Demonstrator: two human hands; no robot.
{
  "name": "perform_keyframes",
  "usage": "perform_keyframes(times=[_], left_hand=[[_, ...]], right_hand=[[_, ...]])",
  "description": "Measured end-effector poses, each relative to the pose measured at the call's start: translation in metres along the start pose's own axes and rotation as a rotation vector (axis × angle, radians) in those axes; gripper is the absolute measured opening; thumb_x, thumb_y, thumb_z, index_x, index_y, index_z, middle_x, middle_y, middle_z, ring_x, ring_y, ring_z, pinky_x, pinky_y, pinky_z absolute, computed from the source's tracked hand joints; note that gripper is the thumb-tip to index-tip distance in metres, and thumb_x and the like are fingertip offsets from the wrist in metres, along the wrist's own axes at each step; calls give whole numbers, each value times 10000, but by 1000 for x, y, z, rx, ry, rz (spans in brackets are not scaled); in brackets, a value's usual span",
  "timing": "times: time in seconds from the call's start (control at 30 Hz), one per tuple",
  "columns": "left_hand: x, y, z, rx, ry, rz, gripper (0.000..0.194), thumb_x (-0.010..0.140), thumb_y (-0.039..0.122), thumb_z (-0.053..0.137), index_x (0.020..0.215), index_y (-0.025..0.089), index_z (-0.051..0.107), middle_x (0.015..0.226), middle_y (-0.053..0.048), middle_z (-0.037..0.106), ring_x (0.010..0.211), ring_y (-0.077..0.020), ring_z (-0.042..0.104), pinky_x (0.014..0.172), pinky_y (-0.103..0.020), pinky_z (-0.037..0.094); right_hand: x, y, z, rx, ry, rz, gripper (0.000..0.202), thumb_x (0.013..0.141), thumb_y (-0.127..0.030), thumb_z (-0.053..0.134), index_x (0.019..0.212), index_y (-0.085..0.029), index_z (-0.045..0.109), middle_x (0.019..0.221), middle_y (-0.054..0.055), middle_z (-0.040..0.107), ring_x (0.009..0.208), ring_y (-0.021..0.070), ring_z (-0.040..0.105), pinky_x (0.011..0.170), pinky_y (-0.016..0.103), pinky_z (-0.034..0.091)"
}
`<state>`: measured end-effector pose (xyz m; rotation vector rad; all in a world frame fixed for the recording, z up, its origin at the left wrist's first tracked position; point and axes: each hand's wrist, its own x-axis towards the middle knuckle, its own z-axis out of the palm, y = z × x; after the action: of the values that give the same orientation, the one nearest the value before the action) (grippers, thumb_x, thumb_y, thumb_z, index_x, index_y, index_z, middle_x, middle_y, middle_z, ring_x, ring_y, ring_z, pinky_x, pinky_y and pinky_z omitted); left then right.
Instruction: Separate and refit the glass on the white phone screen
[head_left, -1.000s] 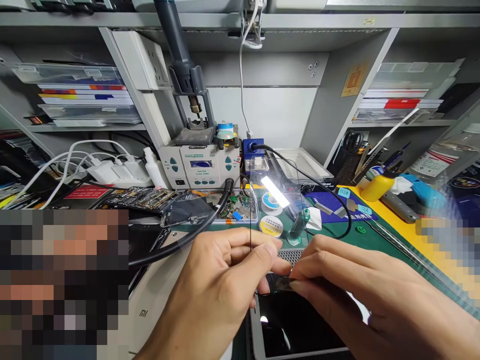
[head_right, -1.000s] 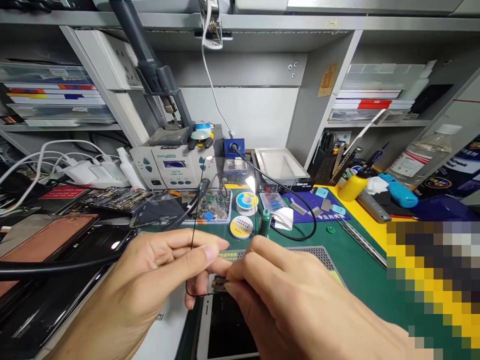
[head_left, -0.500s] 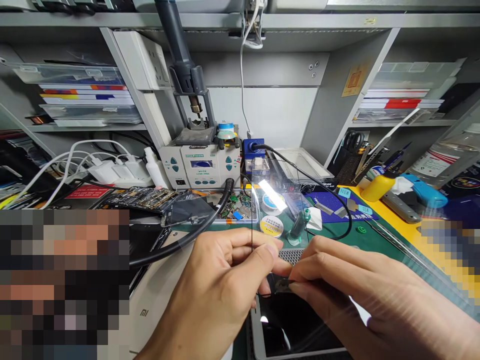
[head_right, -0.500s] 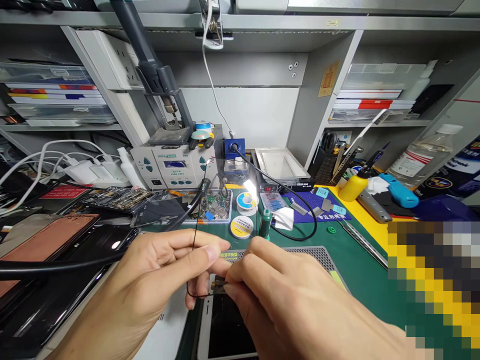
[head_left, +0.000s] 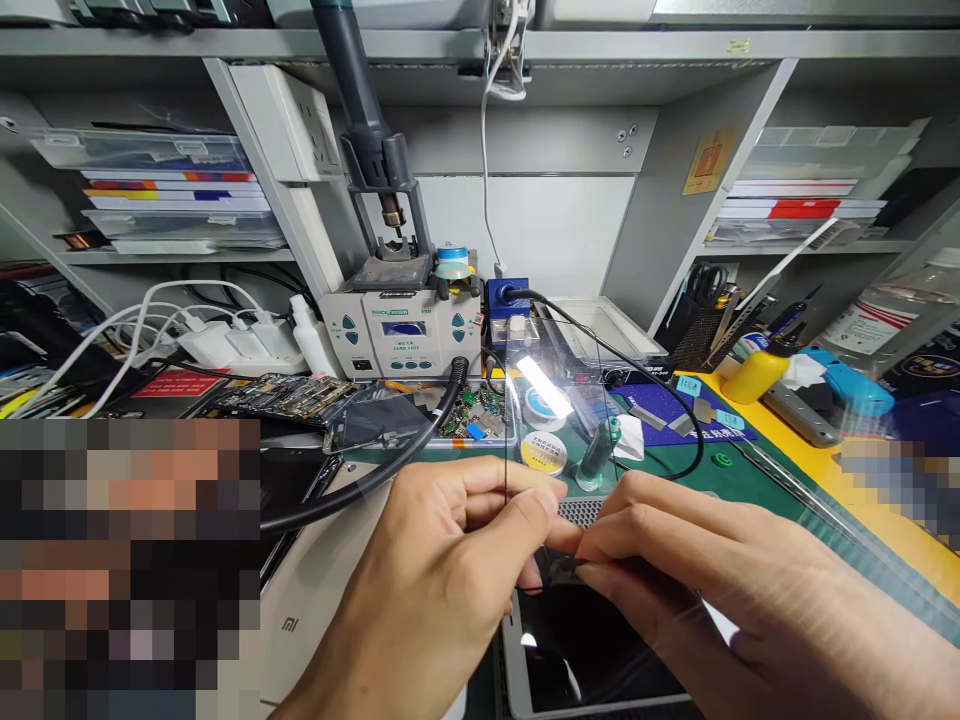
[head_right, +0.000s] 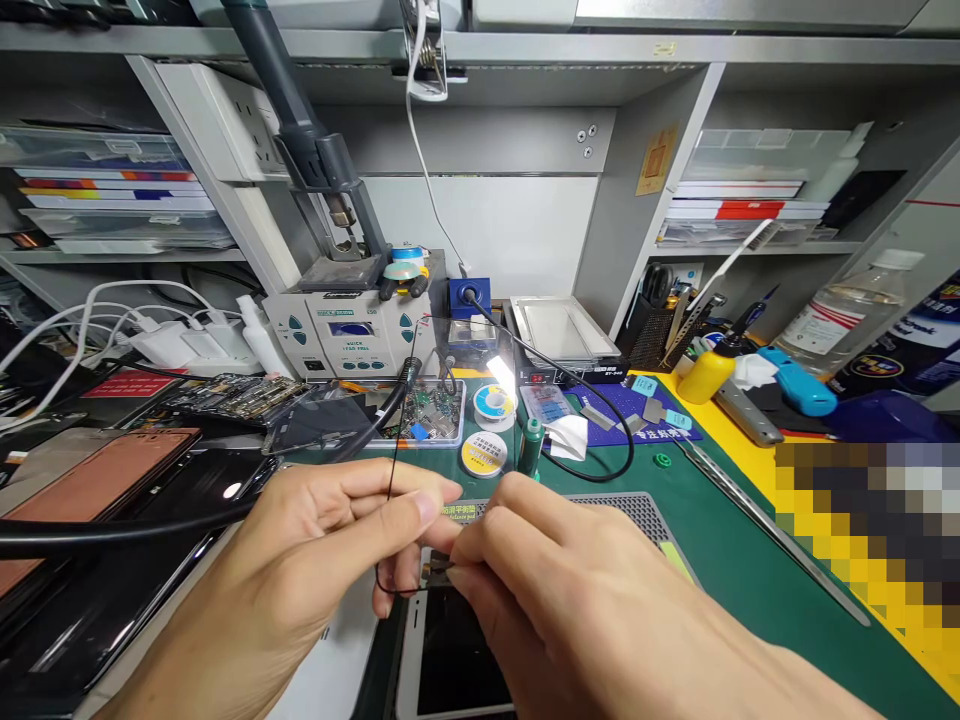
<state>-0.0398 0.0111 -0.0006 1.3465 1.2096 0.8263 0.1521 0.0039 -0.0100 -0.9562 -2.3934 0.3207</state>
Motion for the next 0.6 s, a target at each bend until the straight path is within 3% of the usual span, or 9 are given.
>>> perform_keyframes(times=[0.6], left_hand=[[2, -2, 0, 6, 2, 23, 333, 881, 434, 587, 663, 198, 674, 588, 7, 567, 578, -153, 514, 512, -269, 368]], right_hand=[[-1, -2, 1, -29, -16, 22, 227, 974, -134, 478, 803, -181, 620, 745, 15, 580, 599, 131, 589, 526, 235, 488]])
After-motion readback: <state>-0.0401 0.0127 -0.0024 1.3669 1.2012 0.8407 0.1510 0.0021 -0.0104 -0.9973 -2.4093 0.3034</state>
